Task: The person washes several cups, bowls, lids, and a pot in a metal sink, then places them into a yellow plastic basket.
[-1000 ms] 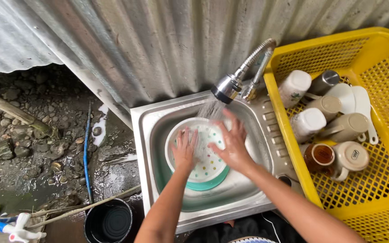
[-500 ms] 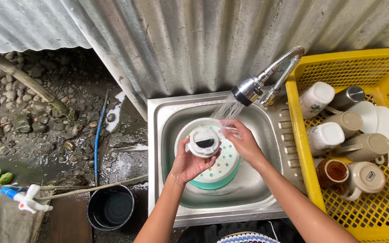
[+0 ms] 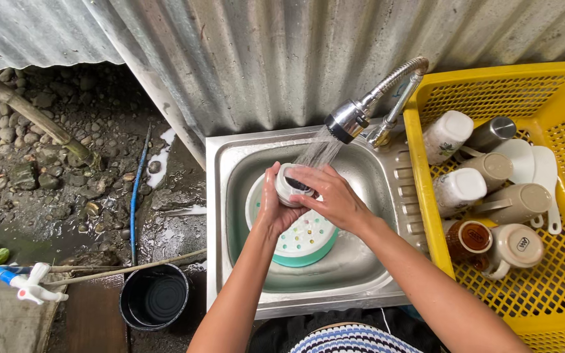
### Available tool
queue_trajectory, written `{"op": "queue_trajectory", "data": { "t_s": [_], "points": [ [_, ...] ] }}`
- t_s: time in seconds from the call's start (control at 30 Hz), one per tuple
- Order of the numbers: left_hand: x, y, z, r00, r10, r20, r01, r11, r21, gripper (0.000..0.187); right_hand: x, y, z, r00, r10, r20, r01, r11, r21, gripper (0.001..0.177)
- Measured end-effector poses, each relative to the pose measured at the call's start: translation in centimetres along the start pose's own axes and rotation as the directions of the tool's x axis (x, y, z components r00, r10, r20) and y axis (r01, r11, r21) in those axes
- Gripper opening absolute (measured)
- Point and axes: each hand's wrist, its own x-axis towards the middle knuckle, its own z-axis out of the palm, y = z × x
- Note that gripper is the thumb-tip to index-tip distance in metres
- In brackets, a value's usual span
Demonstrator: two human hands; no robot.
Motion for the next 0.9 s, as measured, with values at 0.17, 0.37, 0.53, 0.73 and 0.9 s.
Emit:
{"op": "queue_trajectory", "data": {
  "t_s": [0.17, 0.37, 0.53, 0.73, 0.9],
  "points": [
    [0.5, -1.0, 1.3, 0.997, -0.069, 0.015, 0.067, 0.988, 0.142, 0.065, -0.3, 3.1, 1.2, 0.94, 0.249, -0.232, -0.236, 0.968, 0.079, 0.028],
    [2.8, -1.0, 1.0, 0.966, -0.234, 0.113, 0.24, 0.97, -0.045, 0.069, 0.5, 7.2, 1.2, 0.867, 0.423, -0.263, -0.325, 0.881, 0.344, 0.024],
    [4.7, -0.8, -0.2, 0.917, -0.398, 0.014, 0.368, 0.832, -0.415, 0.07, 0.1, 5.3, 0.2, 0.913, 0.396, -0.103, -0.318, 0.846, 0.429, 0.029],
    [4.5, 0.0, 1.4, 0.922, -0.374, 0.1, 0.386, 0.907, -0.166, 0.057, 0.3, 9.5, 1.8, 0.842, 0.533, -0.085, -0.452, 0.782, 0.429, 0.022],
    [3.2, 0.8, 2.9, 0.948, -0.318, -0.007, 0.317, 0.945, -0.085, 0.066, 0.8, 10.5, 2.5, 0.815, 0.575, 0.067, -0.418, 0.504, 0.756, 0.026]
  ]
}}
